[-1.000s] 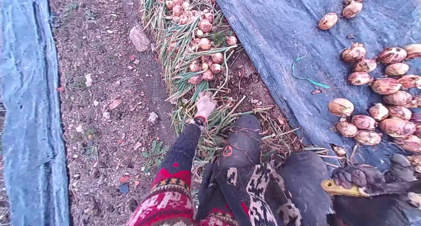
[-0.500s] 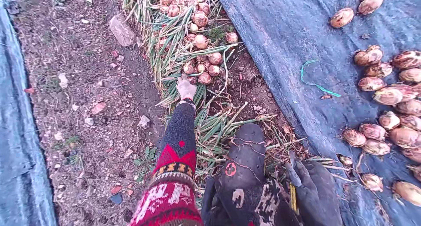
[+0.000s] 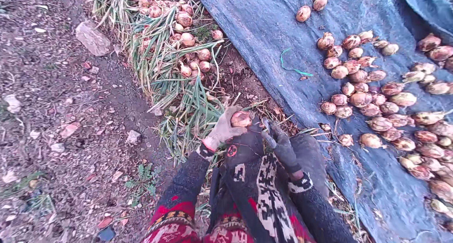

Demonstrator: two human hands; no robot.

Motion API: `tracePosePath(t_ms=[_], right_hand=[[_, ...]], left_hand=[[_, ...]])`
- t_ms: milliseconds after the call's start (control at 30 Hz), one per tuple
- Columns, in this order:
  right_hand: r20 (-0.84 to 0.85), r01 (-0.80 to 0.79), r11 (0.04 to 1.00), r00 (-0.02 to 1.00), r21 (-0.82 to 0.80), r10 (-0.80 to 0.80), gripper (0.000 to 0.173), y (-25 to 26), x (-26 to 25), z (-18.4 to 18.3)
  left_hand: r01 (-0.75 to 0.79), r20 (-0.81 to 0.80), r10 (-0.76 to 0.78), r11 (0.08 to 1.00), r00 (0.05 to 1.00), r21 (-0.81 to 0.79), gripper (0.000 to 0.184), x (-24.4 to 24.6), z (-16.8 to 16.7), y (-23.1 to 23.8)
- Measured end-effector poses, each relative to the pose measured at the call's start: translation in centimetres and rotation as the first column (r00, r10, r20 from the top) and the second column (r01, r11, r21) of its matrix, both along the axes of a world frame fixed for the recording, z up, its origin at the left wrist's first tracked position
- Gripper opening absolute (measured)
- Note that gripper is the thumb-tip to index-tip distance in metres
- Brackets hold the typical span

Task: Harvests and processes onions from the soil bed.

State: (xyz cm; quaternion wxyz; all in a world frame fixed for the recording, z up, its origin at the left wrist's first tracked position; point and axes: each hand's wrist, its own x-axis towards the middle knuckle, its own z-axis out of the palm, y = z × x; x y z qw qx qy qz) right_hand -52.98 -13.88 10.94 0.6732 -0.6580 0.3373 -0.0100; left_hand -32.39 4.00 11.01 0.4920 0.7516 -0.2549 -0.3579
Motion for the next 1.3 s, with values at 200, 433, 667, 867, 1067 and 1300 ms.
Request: tracePosePath(t_ms=[200, 433, 667, 867, 1067, 1300], right_hand=[[0.334, -0.043, 0.998, 0.942, 0.046, 0.026, 0.07, 0.1, -3.0, 2.0], [0.324, 0.123, 0.978, 0.93, 0.167, -0.172, 0.037, 1.1, -6.9, 2.8], [0.405, 0.142, 0.913, 0.862, 0.382, -0.304, 0.034, 3.1, -8.4, 9.1], [-0.165, -0.02, 0.999, 0.986, 0.048, 0.028, 0.057, -0.9, -7.7, 2.6], [-0.239, 0.264, 0.373, 0.964, 0.889, -0.114, 0.091, 1.6, -5.9, -1.6], [-0.012, 0.2, 0.295, 0.846, 0.935, -0.534, 0.073, -2.3, -4.2, 3.5]], left_hand=[[0.173, -0.793, -0.145, 0.984, 0.592, -0.05, 0.044, -7.5, 5.9, -2.2], [0.294, -0.4, -0.259, 0.956, 0.879, 0.026, 0.075, -11.3, 6.7, -1.9], [-0.3, -0.299, 0.362, 0.925, 0.883, 0.233, 0.08, -11.6, 0.5, -2.5], [-0.264, -0.346, 0.295, 0.955, 0.891, 0.134, 0.051, -9.5, 4.0, -4.8], [0.284, 0.19, -0.46, 0.771, 0.867, 0.569, 0.035, -13.8, 5.2, -5.4], [0.022, 0.351, -0.165, 0.926, 0.922, 0.376, 0.025, -7.2, 2.6, -8.3]])
